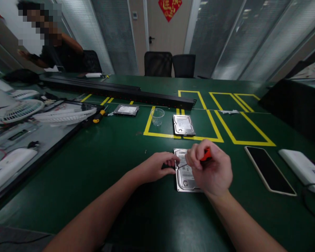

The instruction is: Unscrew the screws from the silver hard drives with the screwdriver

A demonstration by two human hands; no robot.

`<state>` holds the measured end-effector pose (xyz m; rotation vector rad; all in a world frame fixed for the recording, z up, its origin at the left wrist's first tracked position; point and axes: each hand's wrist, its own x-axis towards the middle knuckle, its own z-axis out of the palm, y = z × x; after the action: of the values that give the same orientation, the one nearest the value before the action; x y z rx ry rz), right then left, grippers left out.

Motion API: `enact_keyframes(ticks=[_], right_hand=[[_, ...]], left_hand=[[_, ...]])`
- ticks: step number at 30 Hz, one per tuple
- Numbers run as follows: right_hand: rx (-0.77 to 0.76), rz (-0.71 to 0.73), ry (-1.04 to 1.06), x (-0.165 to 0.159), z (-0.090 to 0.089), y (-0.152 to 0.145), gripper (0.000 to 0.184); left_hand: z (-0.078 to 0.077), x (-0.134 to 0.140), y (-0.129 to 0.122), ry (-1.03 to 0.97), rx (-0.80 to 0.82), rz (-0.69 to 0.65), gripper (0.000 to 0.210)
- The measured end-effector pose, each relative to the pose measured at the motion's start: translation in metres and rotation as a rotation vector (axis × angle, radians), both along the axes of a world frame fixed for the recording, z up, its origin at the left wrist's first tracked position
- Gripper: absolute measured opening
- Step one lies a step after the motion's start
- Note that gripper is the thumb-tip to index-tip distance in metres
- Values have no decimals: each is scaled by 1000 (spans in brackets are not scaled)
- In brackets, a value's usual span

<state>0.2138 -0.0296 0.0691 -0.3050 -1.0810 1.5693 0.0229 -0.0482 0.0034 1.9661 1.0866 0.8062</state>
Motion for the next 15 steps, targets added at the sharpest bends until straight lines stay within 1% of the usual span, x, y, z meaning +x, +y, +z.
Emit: enact_keyframes(ticks=[8,15], right_hand=[[-2,10,-9,-4,-9,3,34],[9,2,-12,-3,-8,4,34]], left_hand=[[-1,0,0,-8,18,-4,36],[0,0,0,-16,4,-5,39]])
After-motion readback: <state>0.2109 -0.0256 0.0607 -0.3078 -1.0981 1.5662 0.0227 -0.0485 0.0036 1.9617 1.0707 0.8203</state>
